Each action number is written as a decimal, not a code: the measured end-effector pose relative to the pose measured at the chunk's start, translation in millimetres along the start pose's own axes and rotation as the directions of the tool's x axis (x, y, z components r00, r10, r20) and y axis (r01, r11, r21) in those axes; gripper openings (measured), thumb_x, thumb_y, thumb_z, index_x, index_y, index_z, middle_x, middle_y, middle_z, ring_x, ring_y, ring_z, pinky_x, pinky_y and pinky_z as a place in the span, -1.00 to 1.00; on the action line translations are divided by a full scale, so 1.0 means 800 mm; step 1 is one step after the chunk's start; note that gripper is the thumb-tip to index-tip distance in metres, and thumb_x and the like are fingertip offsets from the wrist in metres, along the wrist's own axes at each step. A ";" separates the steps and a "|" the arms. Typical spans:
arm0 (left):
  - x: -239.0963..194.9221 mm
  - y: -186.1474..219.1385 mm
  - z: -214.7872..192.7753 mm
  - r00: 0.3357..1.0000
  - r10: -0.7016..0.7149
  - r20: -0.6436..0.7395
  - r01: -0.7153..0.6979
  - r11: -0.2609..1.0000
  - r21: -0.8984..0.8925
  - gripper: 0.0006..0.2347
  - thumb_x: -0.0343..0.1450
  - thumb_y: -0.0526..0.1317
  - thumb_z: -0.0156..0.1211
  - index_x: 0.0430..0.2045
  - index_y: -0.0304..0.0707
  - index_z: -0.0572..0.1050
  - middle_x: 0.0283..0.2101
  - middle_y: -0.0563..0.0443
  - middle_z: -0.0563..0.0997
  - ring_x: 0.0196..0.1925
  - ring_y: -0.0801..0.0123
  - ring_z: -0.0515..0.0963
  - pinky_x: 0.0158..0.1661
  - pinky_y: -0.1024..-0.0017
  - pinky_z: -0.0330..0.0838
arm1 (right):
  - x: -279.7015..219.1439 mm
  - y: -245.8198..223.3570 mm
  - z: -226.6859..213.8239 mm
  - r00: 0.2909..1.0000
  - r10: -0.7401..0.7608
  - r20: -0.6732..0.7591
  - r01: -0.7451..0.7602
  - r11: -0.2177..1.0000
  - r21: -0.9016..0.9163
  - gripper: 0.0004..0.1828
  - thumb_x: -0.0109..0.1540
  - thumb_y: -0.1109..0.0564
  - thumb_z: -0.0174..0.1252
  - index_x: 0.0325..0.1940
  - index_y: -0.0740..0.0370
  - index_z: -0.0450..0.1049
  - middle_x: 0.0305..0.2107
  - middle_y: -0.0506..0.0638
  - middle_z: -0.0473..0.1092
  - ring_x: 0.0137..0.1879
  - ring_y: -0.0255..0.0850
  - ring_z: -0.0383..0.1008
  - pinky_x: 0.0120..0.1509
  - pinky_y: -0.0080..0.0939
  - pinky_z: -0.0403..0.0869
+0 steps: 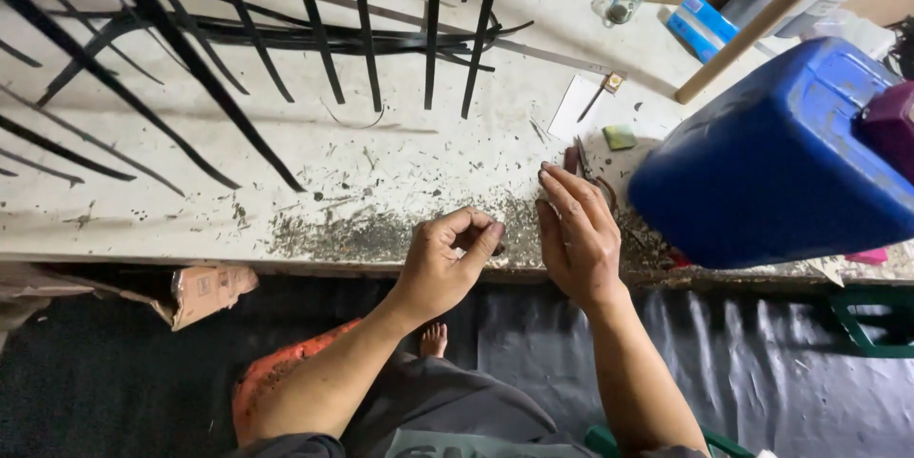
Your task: Applying edge dye to leather strips using a manual applicator mounted on a container.
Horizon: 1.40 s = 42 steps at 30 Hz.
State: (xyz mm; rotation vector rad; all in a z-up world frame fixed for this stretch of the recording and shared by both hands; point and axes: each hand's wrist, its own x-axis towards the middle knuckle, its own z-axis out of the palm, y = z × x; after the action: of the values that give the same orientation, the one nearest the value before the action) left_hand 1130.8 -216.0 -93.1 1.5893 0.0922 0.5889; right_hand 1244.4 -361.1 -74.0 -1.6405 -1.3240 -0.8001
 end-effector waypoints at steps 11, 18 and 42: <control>0.098 -0.039 0.039 0.997 -0.062 -0.051 0.063 0.997 0.035 -0.88 0.48 -0.36 0.19 -0.38 -0.44 0.64 -0.56 -0.15 0.67 -0.42 0.48 0.63 -0.41 0.42 0.61 | 0.019 0.151 0.044 0.995 0.097 0.032 -0.099 0.992 0.076 -0.68 0.28 0.45 0.16 0.14 0.50 0.51 -0.02 0.35 0.49 0.02 0.30 0.56 0.03 0.17 0.53; 0.160 -0.076 0.095 0.979 -0.110 -0.174 0.131 0.985 0.114 -0.89 0.47 -0.35 0.19 -0.33 -0.42 0.65 -0.52 -0.14 0.69 -0.46 0.47 0.62 -0.45 0.50 0.56 | 0.019 0.271 0.088 0.991 0.101 0.085 -0.116 0.977 0.180 -0.66 0.26 0.47 0.19 0.13 0.43 0.53 -0.04 0.27 0.51 0.03 0.21 0.57 0.04 0.10 0.55; 0.244 -0.213 0.133 0.868 -0.333 -0.369 0.406 0.903 0.142 -0.82 0.52 -0.19 0.17 -0.37 -0.37 0.56 -0.48 -0.11 0.63 -0.60 0.48 0.50 -0.64 0.51 0.28 | -0.053 0.549 0.434 0.857 0.212 0.470 -0.331 0.926 0.184 -0.70 0.29 0.33 0.17 0.12 0.28 0.54 -0.14 0.13 0.53 -0.04 0.12 0.54 0.00 0.03 0.53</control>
State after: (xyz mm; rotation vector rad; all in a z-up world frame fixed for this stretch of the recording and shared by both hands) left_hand 1392.4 -213.1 -193.3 1.6076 0.7299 0.5516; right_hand 1649.6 -95.5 -357.8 -1.8033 -1.3831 -0.0675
